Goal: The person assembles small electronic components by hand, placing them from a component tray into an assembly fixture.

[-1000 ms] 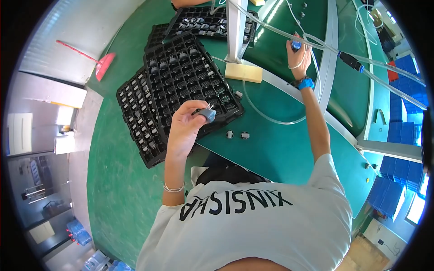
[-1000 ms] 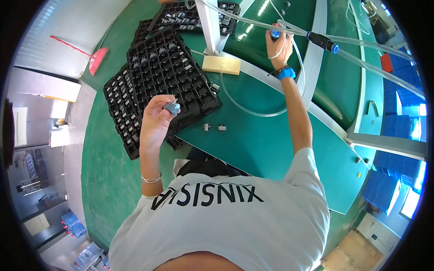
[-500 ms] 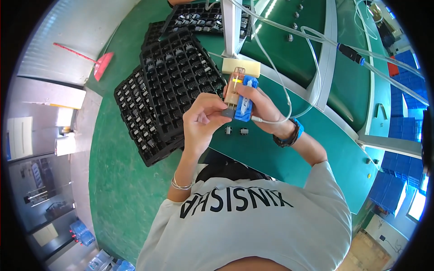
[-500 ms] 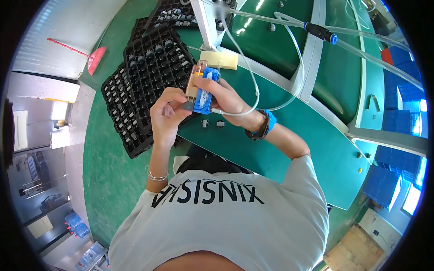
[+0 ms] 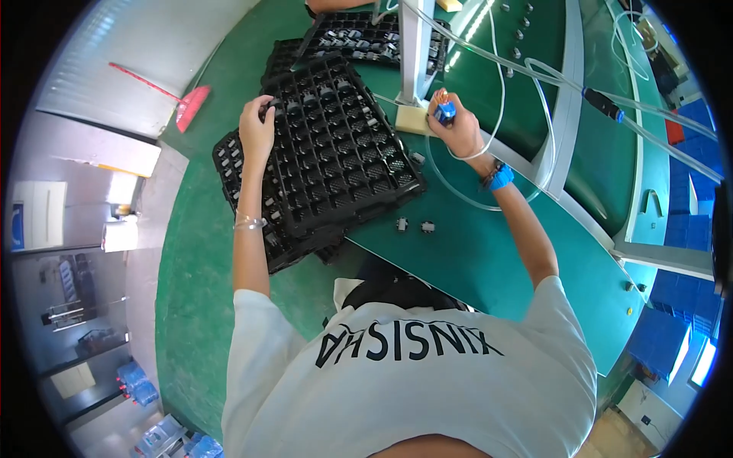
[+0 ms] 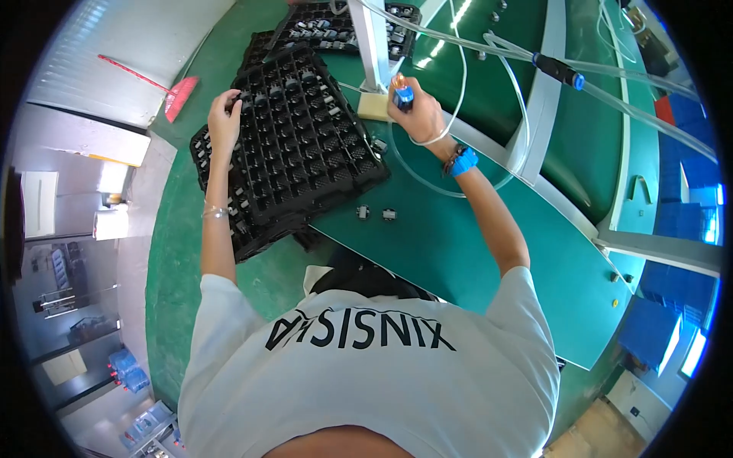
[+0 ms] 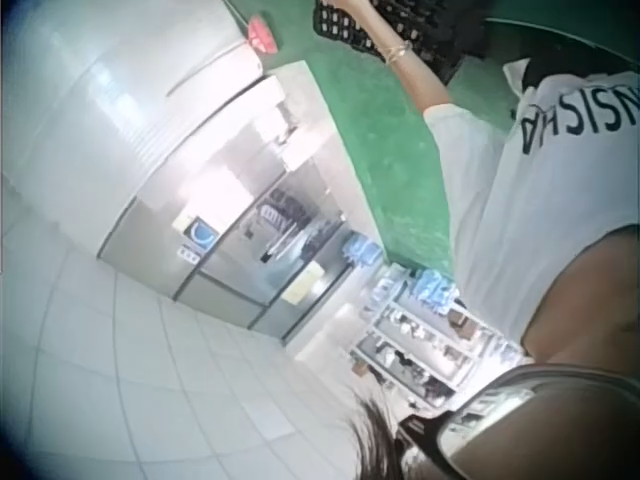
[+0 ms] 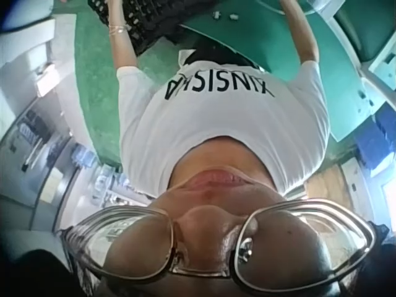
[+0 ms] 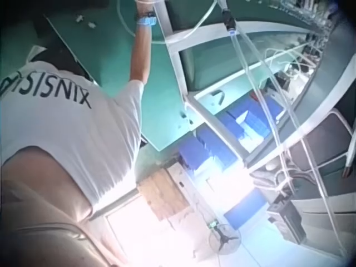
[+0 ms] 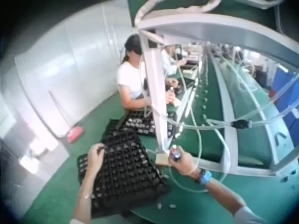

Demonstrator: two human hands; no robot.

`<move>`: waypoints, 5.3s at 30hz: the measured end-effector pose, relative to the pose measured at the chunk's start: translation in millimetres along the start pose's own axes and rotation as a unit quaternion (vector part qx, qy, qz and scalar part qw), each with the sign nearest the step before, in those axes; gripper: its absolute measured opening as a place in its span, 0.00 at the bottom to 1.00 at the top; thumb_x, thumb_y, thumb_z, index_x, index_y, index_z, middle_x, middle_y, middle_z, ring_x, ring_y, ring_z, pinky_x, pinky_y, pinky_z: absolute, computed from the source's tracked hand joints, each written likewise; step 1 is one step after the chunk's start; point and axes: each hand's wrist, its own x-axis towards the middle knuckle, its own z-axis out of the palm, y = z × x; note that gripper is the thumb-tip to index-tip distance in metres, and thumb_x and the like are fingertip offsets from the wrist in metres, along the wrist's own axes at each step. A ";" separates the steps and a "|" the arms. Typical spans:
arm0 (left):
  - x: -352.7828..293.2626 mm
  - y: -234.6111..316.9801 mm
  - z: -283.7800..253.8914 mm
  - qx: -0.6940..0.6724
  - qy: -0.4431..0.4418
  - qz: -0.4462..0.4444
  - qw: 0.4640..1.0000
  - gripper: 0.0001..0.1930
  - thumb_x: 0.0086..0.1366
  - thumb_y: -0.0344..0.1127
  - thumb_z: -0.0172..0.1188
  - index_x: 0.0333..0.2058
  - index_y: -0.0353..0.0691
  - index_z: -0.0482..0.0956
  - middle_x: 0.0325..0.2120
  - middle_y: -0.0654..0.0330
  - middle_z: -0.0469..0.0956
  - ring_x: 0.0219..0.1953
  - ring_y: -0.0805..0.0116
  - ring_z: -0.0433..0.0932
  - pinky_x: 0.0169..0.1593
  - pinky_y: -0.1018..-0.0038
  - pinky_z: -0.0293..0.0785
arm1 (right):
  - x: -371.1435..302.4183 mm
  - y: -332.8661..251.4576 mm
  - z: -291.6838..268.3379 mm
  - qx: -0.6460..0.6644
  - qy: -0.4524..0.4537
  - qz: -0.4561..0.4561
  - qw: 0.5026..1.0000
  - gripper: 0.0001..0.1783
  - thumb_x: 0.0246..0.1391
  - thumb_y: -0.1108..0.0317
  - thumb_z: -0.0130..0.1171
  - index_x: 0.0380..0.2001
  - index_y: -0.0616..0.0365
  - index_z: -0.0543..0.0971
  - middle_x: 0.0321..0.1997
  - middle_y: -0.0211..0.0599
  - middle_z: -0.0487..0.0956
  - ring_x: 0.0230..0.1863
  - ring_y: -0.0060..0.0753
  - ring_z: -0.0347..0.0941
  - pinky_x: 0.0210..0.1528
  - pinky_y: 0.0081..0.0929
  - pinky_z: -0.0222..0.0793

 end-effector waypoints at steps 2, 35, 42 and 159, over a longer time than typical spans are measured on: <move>15.8 -18.3 2.2 0.048 0.005 0.032 0.998 0.11 0.55 0.28 0.54 0.38 0.39 0.74 0.34 0.57 0.74 0.35 0.64 0.74 0.41 0.73 0.69 | -2.8 -2.5 2.0 -0.051 0.008 -0.038 0.998 0.22 0.41 0.62 0.61 0.40 0.58 0.67 0.25 0.51 0.73 0.29 0.54 0.71 0.30 0.38 0.67; -93.9 129.1 -29.1 -0.666 -0.200 -0.239 0.677 0.15 0.61 0.32 0.53 0.45 0.35 0.65 0.35 0.57 0.74 0.36 0.73 0.74 0.41 0.83 0.72 | 79.8 123.9 -64.8 -0.198 0.246 0.017 0.949 0.19 0.49 0.56 0.54 0.39 0.59 0.73 0.34 0.46 0.77 0.34 0.48 0.74 0.32 0.34 0.70; -110.7 169.6 -4.3 -0.632 -0.151 -0.170 0.741 0.13 0.53 0.26 0.60 0.38 0.35 0.71 0.37 0.59 0.73 0.40 0.71 0.73 0.46 0.77 0.69 | 74.6 110.0 -69.9 -0.287 0.307 -0.026 0.907 0.19 0.48 0.56 0.55 0.39 0.58 0.73 0.36 0.44 0.76 0.35 0.46 0.72 0.36 0.32 0.69; 21.7 47.9 73.0 0.131 -0.114 0.083 0.981 0.08 0.50 0.31 0.58 0.32 0.41 0.74 0.33 0.56 0.70 0.37 0.56 0.71 0.40 0.65 0.69 | -7.1 -1.8 -8.3 -0.033 -0.046 -0.047 0.997 0.31 0.37 0.61 0.65 0.45 0.58 0.65 0.35 0.49 0.73 0.35 0.53 0.71 0.37 0.36 0.67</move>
